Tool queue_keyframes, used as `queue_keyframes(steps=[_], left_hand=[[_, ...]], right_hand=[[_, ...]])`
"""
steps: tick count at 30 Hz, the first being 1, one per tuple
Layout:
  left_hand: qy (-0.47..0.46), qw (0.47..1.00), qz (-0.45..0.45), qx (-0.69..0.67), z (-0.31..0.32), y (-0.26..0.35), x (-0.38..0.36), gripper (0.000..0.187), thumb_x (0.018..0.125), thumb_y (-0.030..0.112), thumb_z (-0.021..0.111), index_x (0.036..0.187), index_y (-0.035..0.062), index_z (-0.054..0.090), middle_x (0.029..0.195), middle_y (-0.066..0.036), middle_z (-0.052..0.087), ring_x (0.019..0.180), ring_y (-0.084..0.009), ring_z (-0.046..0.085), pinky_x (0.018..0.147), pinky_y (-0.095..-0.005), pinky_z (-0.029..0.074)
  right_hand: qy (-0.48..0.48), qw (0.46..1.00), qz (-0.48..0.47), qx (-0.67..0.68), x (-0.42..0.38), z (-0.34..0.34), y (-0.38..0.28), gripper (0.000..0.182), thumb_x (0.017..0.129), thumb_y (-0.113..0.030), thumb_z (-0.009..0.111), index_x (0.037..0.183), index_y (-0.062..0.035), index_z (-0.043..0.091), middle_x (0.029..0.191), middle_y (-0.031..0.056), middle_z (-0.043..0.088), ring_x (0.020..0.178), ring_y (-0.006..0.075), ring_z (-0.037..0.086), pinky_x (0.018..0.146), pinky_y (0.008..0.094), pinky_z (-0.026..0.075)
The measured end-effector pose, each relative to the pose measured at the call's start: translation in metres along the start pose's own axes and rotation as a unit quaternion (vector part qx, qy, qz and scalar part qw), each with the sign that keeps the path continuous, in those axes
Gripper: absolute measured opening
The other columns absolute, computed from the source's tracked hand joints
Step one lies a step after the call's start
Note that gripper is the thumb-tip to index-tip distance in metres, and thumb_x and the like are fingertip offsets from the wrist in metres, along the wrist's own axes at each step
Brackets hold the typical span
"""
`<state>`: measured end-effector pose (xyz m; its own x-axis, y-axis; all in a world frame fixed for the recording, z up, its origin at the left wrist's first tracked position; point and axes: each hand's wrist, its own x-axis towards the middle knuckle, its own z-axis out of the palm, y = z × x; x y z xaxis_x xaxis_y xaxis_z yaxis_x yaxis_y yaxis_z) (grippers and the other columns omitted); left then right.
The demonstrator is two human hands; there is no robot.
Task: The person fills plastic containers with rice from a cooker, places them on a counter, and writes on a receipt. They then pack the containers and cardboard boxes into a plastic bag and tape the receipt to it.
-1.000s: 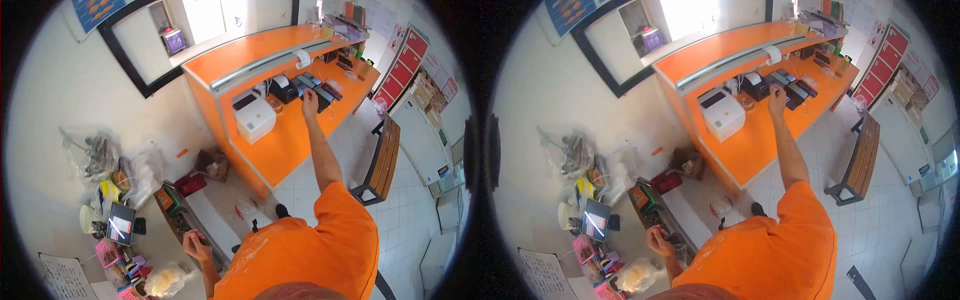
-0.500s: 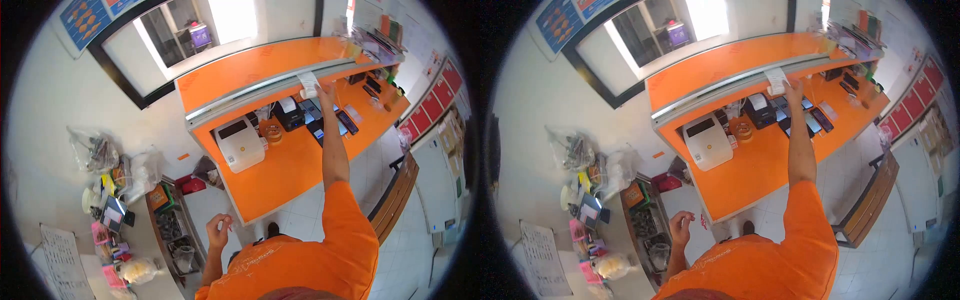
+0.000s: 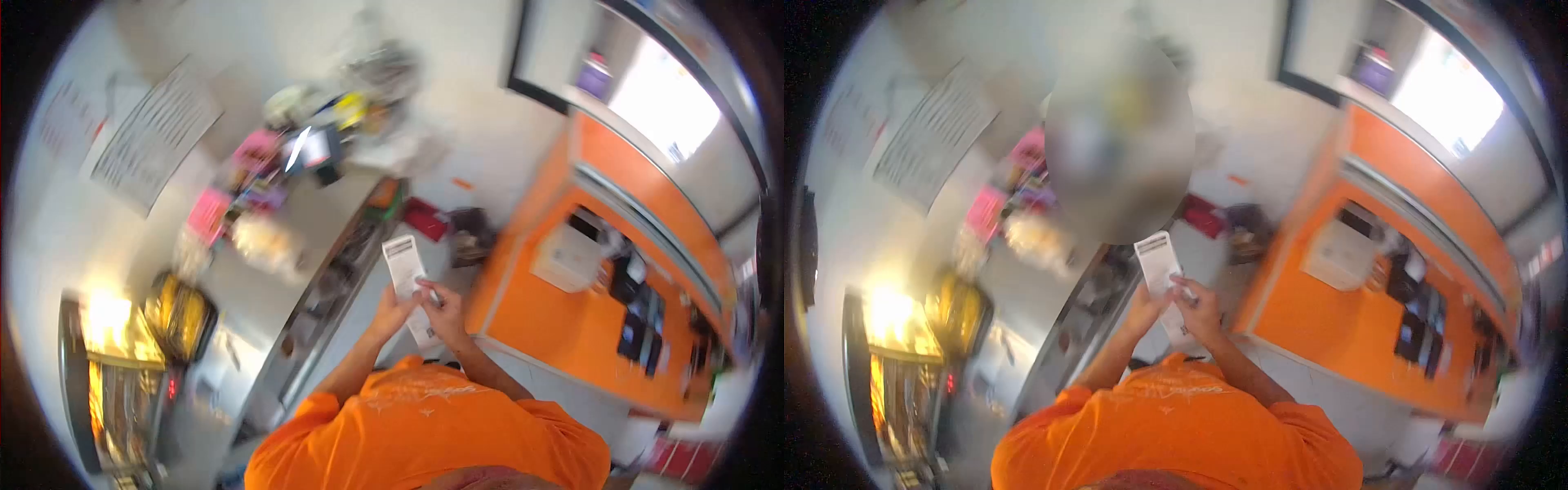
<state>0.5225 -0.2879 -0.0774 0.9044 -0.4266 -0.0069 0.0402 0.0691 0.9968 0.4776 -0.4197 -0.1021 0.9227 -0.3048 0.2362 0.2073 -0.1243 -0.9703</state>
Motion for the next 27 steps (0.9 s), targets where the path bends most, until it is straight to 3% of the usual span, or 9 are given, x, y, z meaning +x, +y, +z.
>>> queue_keyframes(steps=[4, 7, 8, 11, 13, 16, 19, 22, 27], left_hand=[[0.228, 0.933, -0.023, -0.277, -0.147, -0.004, -0.05, 0.031, 0.099, 0.028, 0.058, 0.114, 0.0005, 0.059, 0.102, -0.012, 0.068, 0.09, -0.0253, 0.067, 0.082, -0.0381, 0.055], [0.404, 0.857, 0.037, -0.319, -0.256, 0.013, -0.113, 0.028, 0.099, 0.028, 0.058, 0.112, 0.0033, 0.056, 0.094, -0.011, 0.066, 0.081, -0.0238, 0.068, 0.074, -0.0401, 0.058], [0.481, 0.817, 0.056, -0.313, -0.297, 0.002, -0.135, 0.032, 0.099, 0.03, 0.058, 0.112, 0.0005, 0.056, 0.094, -0.013, 0.067, 0.084, -0.0248, 0.068, 0.075, -0.0392, 0.058], [0.581, 0.757, 0.109, -0.279, -0.384, 0.001, -0.208, 0.028, 0.098, 0.026, 0.061, 0.111, 0.0025, 0.057, 0.095, -0.012, 0.066, 0.085, -0.0243, 0.068, 0.073, -0.0391, 0.058], [0.59, 0.751, 0.127, -0.268, -0.415, 0.002, -0.245, 0.033, 0.097, 0.027, 0.062, 0.117, 0.0015, 0.054, 0.098, -0.014, 0.066, 0.086, -0.0265, 0.067, 0.075, -0.0423, 0.058], [0.647, 0.715, 0.103, -0.244, -0.431, 0.002, -0.269, 0.038, 0.099, 0.031, 0.058, 0.122, 0.0016, 0.051, 0.101, -0.014, 0.063, 0.089, -0.0289, 0.066, 0.078, -0.0434, 0.057], [0.665, 0.693, 0.105, -0.257, -0.44, -0.014, -0.264, 0.039, 0.099, 0.035, 0.058, 0.119, 0.002, 0.051, 0.102, -0.013, 0.062, 0.089, -0.0297, 0.066, 0.078, -0.0437, 0.056], [0.667, 0.691, 0.087, -0.267, -0.455, -0.02, -0.229, 0.04, 0.099, 0.038, 0.058, 0.116, 0.0016, 0.052, 0.104, -0.014, 0.062, 0.089, -0.03, 0.066, 0.078, -0.0446, 0.056], [0.656, 0.716, 0.027, -0.235, -0.48, 0.011, -0.145, 0.041, 0.099, 0.036, 0.058, 0.113, -0.0011, 0.053, 0.099, -0.018, 0.066, 0.078, -0.0323, 0.069, 0.07, -0.045, 0.058]], right_hand=[[-0.26, 0.964, -0.042, -0.012, -0.001, 0.126, -0.025, 0.02, 0.089, -0.005, 0.069, 0.109, -0.0019, 0.071, 0.087, 0.0068, 0.073, 0.07, 0.0055, 0.063, 0.057, 0.022, 0.048], [-0.552, 0.819, 0.144, -0.063, 0.005, 0.21, -0.019, 0.018, 0.089, -0.009, 0.069, 0.105, -0.0007, 0.071, 0.087, 0.0083, 0.073, 0.069, 0.0094, 0.067, 0.058, 0.0251, 0.05], [-0.625, 0.765, 0.06, -0.145, 0.006, 0.241, 0.007, 0.018, 0.091, -0.014, 0.068, 0.103, -0.0015, 0.072, 0.088, 0.0091, 0.073, 0.066, 0.0139, 0.068, 0.058, 0.0289, 0.052], [-0.622, 0.741, -0.135, -0.214, 0.022, 0.317, 0.039, 0.018, 0.092, -0.018, 0.067, 0.099, -0.002, 0.071, 0.082, 0.0076, 0.071, 0.063, 0.0128, 0.065, 0.057, 0.0307, 0.051], [-0.451, 0.881, 0.117, -0.078, 0.07, 0.357, 0.005, 0.021, 0.092, -0.023, 0.067, 0.095, -0.0022, 0.07, 0.076, 0.0065, 0.069, 0.064, 0.018, 0.066, 0.062, 0.0339, 0.052], [-0.126, 0.99, -0.02, -0.065, 0.19, 0.387, 0.006, 0.023, 0.093, -0.023, 0.067, 0.083, -0.0022, 0.067, 0.065, -0.0004, 0.061, 0.058, 0.007, 0.052, 0.053, 0.0261, 0.04], [-0.176, 0.982, -0.024, -0.064, 0.314, 0.418, 0.063, 0.028, 0.092, -0.032, 0.066, 0.09, -0.0046, 0.073, 0.062, -0.0035, 0.057, 0.053, 0.0061, 0.05, 0.049, 0.0264, 0.039], [-0.336, 0.91, 0.117, -0.213, 0.383, 0.457, 0.132, 0.034, 0.092, -0.039, 0.065, 0.112, -0.0128, 0.072, 0.084, -0.0031, 0.065, 0.07, 0.0069, 0.058, 0.055, 0.0288, 0.046], [-0.354, 0.893, 0.171, -0.218, 0.436, 0.526, 0.261, 0.042, 0.09, -0.049, 0.063, 0.119, -0.0182, 0.068, 0.083, -0.0027, 0.062, 0.07, 0.0123, 0.056, 0.057, 0.0334, 0.049]])
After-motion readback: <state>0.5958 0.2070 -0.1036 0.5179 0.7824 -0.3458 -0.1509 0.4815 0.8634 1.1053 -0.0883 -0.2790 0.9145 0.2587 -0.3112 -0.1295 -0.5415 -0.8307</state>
